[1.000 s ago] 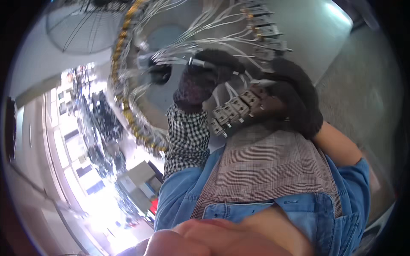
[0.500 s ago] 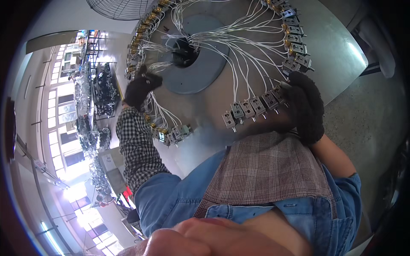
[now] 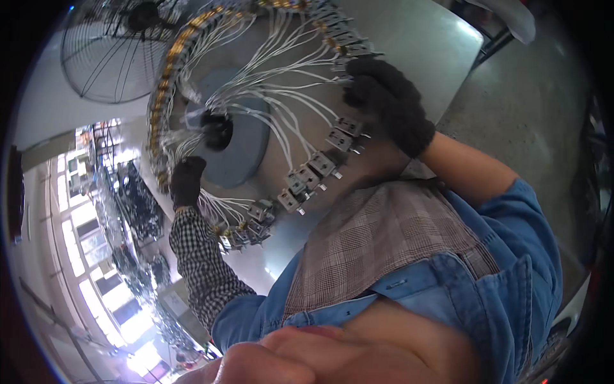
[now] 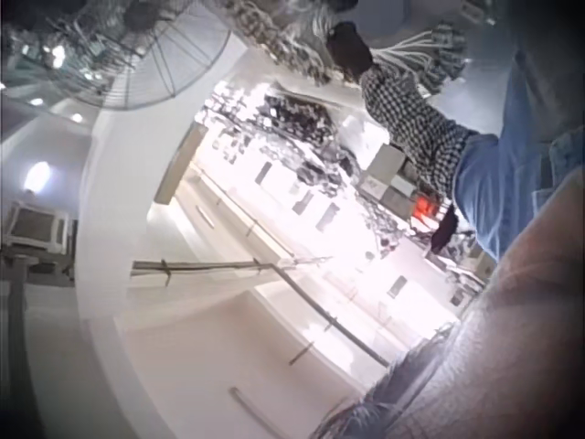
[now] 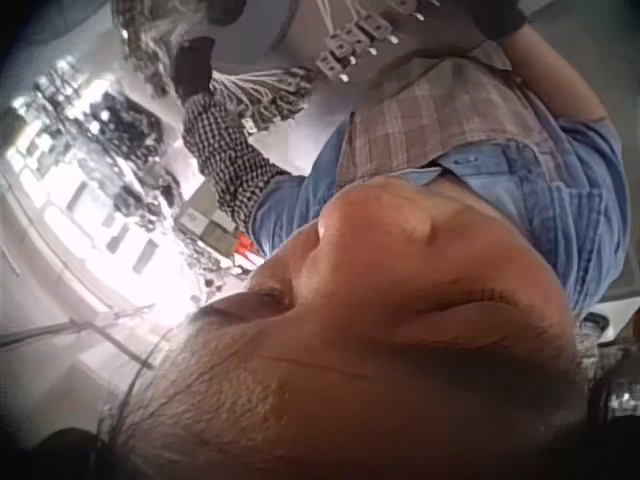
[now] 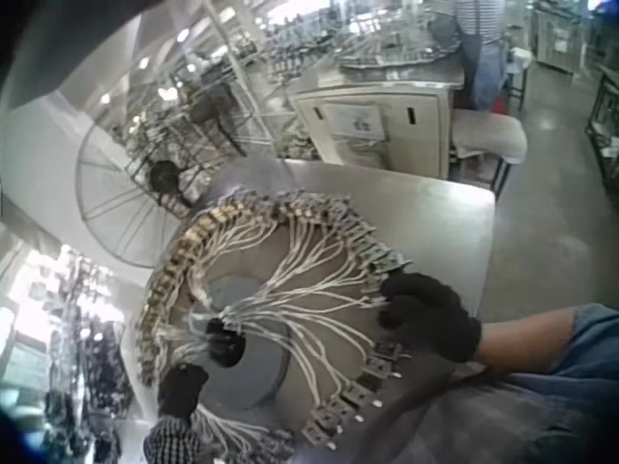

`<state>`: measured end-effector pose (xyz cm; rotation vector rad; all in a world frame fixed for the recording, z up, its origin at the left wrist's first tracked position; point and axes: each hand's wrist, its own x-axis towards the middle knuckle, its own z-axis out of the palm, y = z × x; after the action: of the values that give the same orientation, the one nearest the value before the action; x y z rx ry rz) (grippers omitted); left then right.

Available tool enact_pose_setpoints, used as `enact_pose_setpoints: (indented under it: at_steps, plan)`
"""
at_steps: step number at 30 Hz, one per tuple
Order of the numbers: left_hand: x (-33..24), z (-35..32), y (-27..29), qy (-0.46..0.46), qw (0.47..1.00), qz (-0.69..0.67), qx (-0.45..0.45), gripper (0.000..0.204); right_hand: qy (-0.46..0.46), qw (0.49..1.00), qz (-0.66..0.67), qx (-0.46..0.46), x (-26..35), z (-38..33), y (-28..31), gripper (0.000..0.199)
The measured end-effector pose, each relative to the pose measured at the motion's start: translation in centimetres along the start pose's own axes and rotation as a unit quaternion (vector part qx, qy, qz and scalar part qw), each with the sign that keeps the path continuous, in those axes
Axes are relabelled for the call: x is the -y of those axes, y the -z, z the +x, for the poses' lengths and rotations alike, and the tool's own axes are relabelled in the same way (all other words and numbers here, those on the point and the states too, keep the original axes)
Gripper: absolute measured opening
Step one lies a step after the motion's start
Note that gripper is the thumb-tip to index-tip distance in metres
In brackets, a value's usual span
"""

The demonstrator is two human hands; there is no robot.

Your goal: Wiring and assembling small electronic components onto a circular industrial frame at a workbench.

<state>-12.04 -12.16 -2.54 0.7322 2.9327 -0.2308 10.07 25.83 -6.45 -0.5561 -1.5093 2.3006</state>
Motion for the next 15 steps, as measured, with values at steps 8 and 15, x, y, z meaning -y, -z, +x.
enact_pose_setpoints:
  at_steps: [8,15]
  plan:
    - [-7.9,-0.4,1.9,0.019,0.984,-0.179,-0.008,0.019,0.024,0.999,-0.004,0.023,0.8,7.2,-0.3,0.029]
    - [-10.2,-0.6,0.8,0.019,0.930,-0.358,-0.078,0.017,0.010,0.995,0.086,0.052,1.1,12.8,-0.8,0.029]
